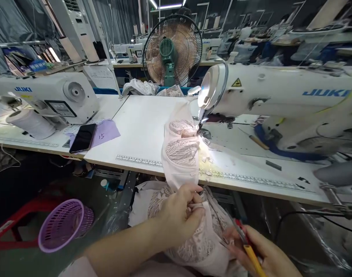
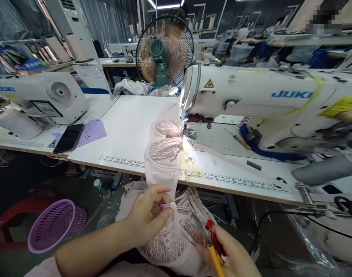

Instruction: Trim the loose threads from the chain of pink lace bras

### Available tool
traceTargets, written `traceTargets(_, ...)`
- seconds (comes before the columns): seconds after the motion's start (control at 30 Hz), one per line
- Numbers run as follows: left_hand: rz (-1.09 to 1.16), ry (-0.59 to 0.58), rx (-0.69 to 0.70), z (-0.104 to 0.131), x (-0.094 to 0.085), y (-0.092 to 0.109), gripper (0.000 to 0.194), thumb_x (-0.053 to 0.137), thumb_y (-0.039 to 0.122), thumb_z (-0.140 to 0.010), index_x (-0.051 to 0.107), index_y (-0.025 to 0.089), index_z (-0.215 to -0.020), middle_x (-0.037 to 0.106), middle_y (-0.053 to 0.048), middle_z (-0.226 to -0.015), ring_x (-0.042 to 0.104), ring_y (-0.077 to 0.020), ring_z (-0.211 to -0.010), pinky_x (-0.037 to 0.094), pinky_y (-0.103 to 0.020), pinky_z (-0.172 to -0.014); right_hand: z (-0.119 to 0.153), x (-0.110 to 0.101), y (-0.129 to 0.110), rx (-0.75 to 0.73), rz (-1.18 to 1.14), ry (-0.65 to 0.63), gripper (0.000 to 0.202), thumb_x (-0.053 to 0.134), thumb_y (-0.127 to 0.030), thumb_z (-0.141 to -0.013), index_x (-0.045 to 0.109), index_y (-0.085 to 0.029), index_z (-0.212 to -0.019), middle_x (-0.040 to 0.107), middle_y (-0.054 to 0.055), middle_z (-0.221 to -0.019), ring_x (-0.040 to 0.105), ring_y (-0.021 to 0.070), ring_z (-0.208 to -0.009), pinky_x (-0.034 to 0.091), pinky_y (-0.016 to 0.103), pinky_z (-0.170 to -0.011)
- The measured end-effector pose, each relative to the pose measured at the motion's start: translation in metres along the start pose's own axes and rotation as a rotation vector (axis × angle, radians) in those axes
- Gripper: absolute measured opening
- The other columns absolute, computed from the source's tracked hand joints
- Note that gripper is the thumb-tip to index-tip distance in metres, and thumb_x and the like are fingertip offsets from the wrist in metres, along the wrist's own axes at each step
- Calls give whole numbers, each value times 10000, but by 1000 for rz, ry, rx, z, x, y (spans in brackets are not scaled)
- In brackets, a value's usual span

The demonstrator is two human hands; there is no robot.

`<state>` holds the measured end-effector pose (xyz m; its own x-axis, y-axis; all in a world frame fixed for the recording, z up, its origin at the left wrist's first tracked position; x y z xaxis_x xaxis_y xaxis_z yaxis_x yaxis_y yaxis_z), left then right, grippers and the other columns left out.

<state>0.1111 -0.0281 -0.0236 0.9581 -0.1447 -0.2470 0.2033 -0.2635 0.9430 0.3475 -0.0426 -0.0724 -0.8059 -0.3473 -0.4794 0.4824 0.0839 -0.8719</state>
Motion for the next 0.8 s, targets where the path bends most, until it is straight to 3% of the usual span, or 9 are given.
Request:
traceTargets(0.13,53,-118,3,-3,5,7,365,511,149,-813,416,201,-1161,573,19,-750,495,-110,-584,358,-217,-496,-18,-15,-35,-156,-71,108,209,703,-345,-800,595,-222,-929,689,109,-1030,672,259,-903,588,300,-728)
traceTargets(0.27,121,-192,-47,-6,9,9,359,539,177,-809,427,195,-1150,566,23,-750,508,-115,-589,381,-229,-523,-36,-14,-64,-317,-214,4,163,710,-265,-805,580,-249,-902,657,47,-919,634,197,-784,571,288,-690)
traceTargets(0.33,137,-212,-66,-7,9,9,350,551,191,-804,439,193,-1135,560,26,-741,509,-119,-593,382,-232,-528,-43,-10,-70,-326,-209,-43,140,698,-251,-813,576,-264,-881,628,15,-840,612,185,-741,564,289,-678)
traceTargets(0.53,50,-210,-39,-5,8,9,314,527,189,-813,465,173,-1120,571,27,-713,511,-127,-585,388,-246,-543,-49,-7,-71,-301,-150,-50,124,666,-275,-839,548,-267,-804,553,-31,-757,552,160,-670,493,362,-879)
traceTargets(0.7,-224,-55,98,0,12,5,236,593,256,-788,566,147,-995,661,-93,-875,611,-239,-787,455,-358,-702,-48,-3,-74,-230,-222,-19,95,608,-314,-888,550,-261,-837,531,-29,-774,524,140,-669,471,247,-612)
traceTargets(0.8,-153,-54,49,0,15,1,101,563,257,-808,584,159,-824,633,-56,-766,584,-195,-694,432,-313,-640,-49,2,-79,-214,-249,-24,134,665,-298,-843,547,-247,-805,522,-37,-738,515,136,-651,450,230,-570)
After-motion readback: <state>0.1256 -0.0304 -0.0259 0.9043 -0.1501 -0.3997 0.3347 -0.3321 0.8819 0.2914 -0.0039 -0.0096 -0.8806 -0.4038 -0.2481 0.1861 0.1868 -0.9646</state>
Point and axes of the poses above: each hand's wrist, its own z-axis away from the middle knuckle, its own x-axis out of the palm, y = z × x, the point moved 1 cm from there along -z, towards the middle knuckle
